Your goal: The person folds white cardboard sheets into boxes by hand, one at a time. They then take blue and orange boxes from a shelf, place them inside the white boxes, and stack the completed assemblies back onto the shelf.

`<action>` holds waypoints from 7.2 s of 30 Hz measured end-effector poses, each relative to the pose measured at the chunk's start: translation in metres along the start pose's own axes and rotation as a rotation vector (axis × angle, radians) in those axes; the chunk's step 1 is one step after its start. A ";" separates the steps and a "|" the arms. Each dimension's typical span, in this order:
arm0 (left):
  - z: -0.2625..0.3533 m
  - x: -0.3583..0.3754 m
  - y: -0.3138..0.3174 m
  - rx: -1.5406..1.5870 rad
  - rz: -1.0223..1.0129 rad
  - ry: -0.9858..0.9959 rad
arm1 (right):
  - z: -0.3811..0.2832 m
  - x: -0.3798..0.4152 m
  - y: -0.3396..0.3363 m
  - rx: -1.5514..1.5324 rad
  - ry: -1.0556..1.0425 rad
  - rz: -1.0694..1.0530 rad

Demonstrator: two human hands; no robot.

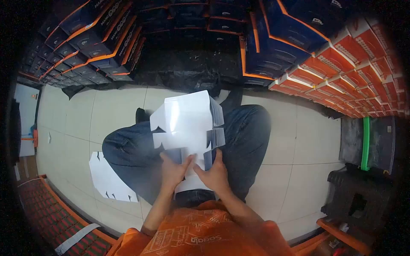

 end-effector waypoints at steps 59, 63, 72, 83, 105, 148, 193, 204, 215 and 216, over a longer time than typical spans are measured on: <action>0.075 0.025 -0.087 0.717 -0.354 0.736 | -0.151 0.043 -0.068 0.284 -0.668 -0.248; 0.083 0.028 -0.097 0.561 -0.638 0.872 | -0.142 0.047 -0.070 0.426 -0.763 -0.350; 0.104 0.041 -0.111 0.601 -0.539 0.733 | -0.169 0.060 -0.055 0.264 -0.862 -0.350; 0.066 0.044 -0.070 0.565 -0.790 0.399 | -0.177 0.061 -0.104 0.333 -0.761 -0.083; 0.098 0.041 -0.086 1.141 -0.120 0.306 | -0.160 0.085 -0.078 0.742 -1.241 0.100; 0.100 0.037 -0.080 1.280 -0.503 0.600 | -0.140 0.038 -0.059 -0.050 -0.956 0.207; 0.024 0.012 0.031 0.833 -0.784 0.376 | -0.263 -0.191 -0.009 0.121 -0.598 0.163; 0.025 -0.238 -0.134 0.772 0.448 0.382 | -0.100 -0.088 -0.121 -0.150 -0.462 0.232; 0.051 -0.231 -0.111 0.760 0.241 0.347 | -0.073 -0.044 -0.146 -0.344 -0.379 0.290; 0.052 -0.223 -0.114 0.719 0.246 0.363 | -0.069 -0.038 -0.146 -0.346 -0.350 0.280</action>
Point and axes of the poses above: each hand's wrist, its own x-axis away from the middle knuckle, its own y-axis out of the palm, z = x × y, the point moved 5 cm from there along -x, towards the middle knuckle, and after that the axes turned 11 degrees about y, right-handed, at the moved point
